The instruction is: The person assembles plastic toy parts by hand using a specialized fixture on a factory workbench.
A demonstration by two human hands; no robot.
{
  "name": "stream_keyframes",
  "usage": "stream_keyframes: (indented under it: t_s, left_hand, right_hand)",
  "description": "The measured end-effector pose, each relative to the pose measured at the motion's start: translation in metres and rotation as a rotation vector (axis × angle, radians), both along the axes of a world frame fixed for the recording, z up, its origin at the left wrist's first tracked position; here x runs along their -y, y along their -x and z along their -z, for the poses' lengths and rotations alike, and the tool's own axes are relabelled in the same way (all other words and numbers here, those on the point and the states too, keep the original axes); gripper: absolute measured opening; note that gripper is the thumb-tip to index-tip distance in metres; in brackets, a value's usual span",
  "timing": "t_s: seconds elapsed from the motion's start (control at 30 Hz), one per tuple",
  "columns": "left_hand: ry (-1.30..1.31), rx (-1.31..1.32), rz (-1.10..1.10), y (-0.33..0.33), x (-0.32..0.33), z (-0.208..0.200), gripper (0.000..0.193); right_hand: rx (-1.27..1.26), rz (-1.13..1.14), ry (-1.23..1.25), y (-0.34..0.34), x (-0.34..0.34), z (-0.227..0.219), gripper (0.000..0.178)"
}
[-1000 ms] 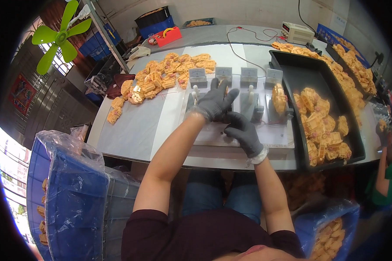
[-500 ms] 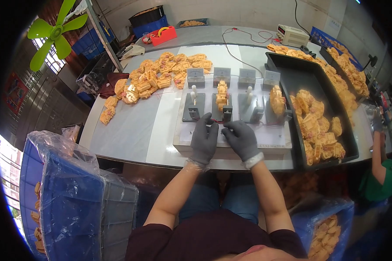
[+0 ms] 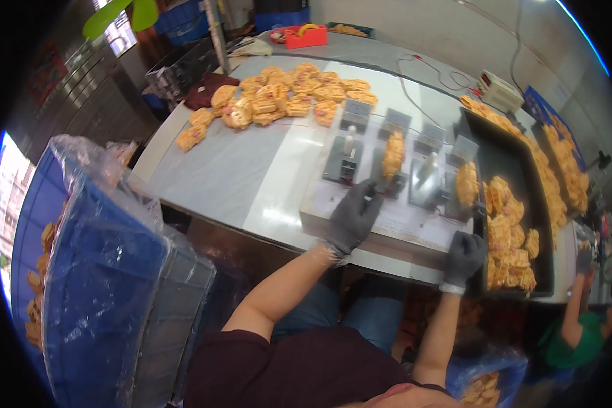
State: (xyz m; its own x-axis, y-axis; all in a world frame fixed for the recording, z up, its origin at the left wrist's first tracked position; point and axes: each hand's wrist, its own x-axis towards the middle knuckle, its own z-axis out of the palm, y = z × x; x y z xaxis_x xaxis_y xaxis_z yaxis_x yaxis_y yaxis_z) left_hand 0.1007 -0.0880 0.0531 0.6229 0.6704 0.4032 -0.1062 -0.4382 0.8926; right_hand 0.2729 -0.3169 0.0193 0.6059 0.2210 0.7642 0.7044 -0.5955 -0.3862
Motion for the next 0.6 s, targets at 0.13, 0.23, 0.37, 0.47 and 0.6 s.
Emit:
stream_keyframes:
  t_s: [0.13, 0.23, 0.37, 0.47, 0.6]
  left_hand:
    - [0.249, -0.002, 0.210, 0.004, -0.007, -0.005, 0.037]
    - [0.376, 0.084, 0.251, 0.019, -0.024, -0.021, 0.034]
    - [0.180, 0.341, -0.064, 0.035, -0.098, -0.036, 0.029]
    - [-0.058, 0.424, -0.466, 0.040, -0.207, -0.016, 0.021]
    - [-0.432, -0.338, -0.937, 0.088, -0.334, 0.016, 0.044]
  right_hand:
    - [0.046, -0.049, 0.050, 0.003, 0.003, -0.010, 0.009]
    - [-0.032, -0.156, 0.003, 0.001, 0.003, -0.006, 0.012]
    - [-0.074, -0.179, -0.046, 0.003, -0.003, -0.006, 0.013]
    - [-0.144, -0.141, 0.032, 0.001, 0.000, -0.003, 0.012]
    - [-0.229, -0.150, -0.086, -0.007, 0.002, 0.016, 0.014]
